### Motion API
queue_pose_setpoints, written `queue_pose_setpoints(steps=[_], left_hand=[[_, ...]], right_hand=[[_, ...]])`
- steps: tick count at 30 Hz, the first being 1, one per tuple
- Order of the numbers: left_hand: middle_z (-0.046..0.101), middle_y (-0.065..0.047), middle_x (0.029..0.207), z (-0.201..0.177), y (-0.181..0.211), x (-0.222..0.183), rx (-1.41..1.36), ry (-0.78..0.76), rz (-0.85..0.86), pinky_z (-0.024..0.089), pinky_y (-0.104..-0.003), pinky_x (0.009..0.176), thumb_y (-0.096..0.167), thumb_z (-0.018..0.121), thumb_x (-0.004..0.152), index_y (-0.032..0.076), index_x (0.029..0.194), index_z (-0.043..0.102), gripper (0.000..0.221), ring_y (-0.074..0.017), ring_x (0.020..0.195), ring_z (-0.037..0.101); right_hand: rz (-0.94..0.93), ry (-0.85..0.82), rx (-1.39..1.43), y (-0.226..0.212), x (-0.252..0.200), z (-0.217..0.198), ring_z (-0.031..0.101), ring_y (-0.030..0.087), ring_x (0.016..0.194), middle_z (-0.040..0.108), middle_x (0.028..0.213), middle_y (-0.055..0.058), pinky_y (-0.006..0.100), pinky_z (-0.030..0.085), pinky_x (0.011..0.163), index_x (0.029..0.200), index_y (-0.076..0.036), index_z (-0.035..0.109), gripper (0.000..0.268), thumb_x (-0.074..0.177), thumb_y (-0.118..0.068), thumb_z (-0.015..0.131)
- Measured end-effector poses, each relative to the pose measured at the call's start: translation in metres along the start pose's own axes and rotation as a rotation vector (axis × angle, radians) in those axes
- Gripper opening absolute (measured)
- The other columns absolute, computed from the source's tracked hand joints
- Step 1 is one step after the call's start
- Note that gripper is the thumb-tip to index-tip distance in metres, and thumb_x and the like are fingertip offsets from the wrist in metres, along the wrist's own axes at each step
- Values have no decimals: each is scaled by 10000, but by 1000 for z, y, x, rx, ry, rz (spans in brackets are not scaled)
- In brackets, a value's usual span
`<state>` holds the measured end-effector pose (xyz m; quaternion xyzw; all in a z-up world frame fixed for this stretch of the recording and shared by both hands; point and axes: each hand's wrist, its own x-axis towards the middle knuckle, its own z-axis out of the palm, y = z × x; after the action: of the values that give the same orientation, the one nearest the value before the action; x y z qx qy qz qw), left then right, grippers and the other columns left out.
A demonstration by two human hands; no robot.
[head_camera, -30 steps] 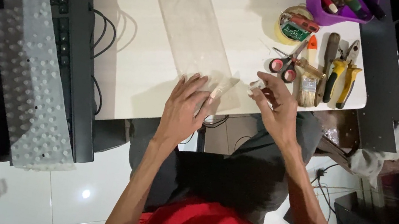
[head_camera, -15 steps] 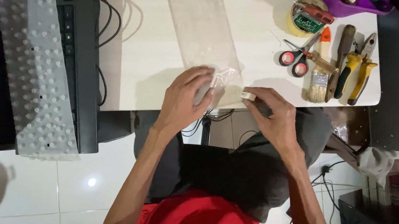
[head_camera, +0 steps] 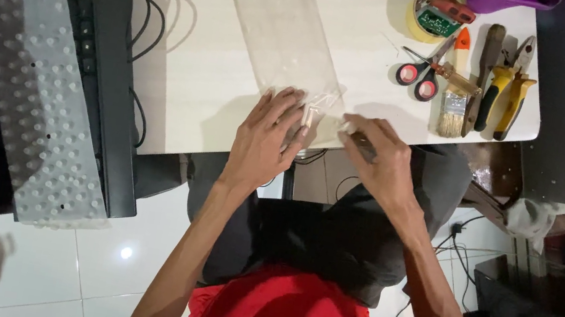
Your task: Unfolding, smoothing, and inspecting a clear plastic keyboard membrane using a small cleaning block.
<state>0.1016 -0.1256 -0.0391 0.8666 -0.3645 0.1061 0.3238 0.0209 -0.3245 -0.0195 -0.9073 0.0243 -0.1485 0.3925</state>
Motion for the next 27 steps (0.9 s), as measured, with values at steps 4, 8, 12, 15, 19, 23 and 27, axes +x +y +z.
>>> queue_pose_setpoints(steps=[4, 8, 12, 15, 19, 23, 27], left_hand=[[634, -104, 1322, 3, -3, -2, -37, 5, -24, 408, -508, 1157, 230, 636, 996, 45, 1102, 714, 227, -308, 1315, 583], [675, -133, 1240, -11, -1, 5, -286, -10, -143, 388, -542, 1160, 204, 639, 983, 21, 980, 720, 200, -359, 1279, 601], [715, -139, 1212, -15, -10, 5, -522, -61, -250, 367, -524, 1175, 237, 651, 986, 29, 934, 745, 233, -365, 1279, 602], [740, -166, 1152, -18, -22, 7, -589, -97, -276, 432, -495, 1126, 229, 665, 995, 22, 989, 759, 228, -368, 1200, 659], [769, -117, 1088, -41, -19, 19, -626, -112, -303, 496, -487, 1046, 264, 674, 996, 64, 1003, 773, 223, -331, 1131, 697], [772, -174, 1021, -52, -17, 24, -668, -141, -304, 543, -484, 951, 258, 635, 1021, 49, 1027, 769, 248, -355, 1039, 728], [761, -209, 1068, -50, -24, 24, -698, -161, -308, 534, -509, 960, 220, 634, 1019, 37, 1045, 768, 229, -391, 1059, 715]], right_hand=[[-42, 127, -164, 1, 7, -19, 723, 374, 870, 703, 1034, 189, 467, 602, 749, 1212, -11, 722, 235, 979, 25, 723], [72, 122, 125, -2, -6, -31, 720, 353, 905, 686, 982, 157, 479, 577, 839, 1254, -64, 657, 221, 1045, -62, 585], [177, -42, 48, 21, -29, -14, 691, 405, 746, 688, 811, 178, 515, 543, 734, 1095, -96, 689, 251, 913, -16, 535], [155, -218, -92, -44, -24, -15, 713, 408, 707, 740, 827, 238, 502, 570, 745, 1323, -62, 671, 464, 876, -13, 555], [72, -319, -288, -56, -32, 8, 712, 376, 558, 724, 677, 222, 488, 562, 578, 1565, -114, 472, 622, 975, -215, 641], [35, -329, -338, -67, -38, 29, 722, 373, 556, 741, 690, 192, 485, 566, 514, 1593, -127, 417, 662, 969, -185, 631], [-19, -333, -406, -66, -46, 44, 738, 321, 578, 751, 726, 131, 453, 575, 498, 1588, -168, 429, 627, 995, -245, 615]])
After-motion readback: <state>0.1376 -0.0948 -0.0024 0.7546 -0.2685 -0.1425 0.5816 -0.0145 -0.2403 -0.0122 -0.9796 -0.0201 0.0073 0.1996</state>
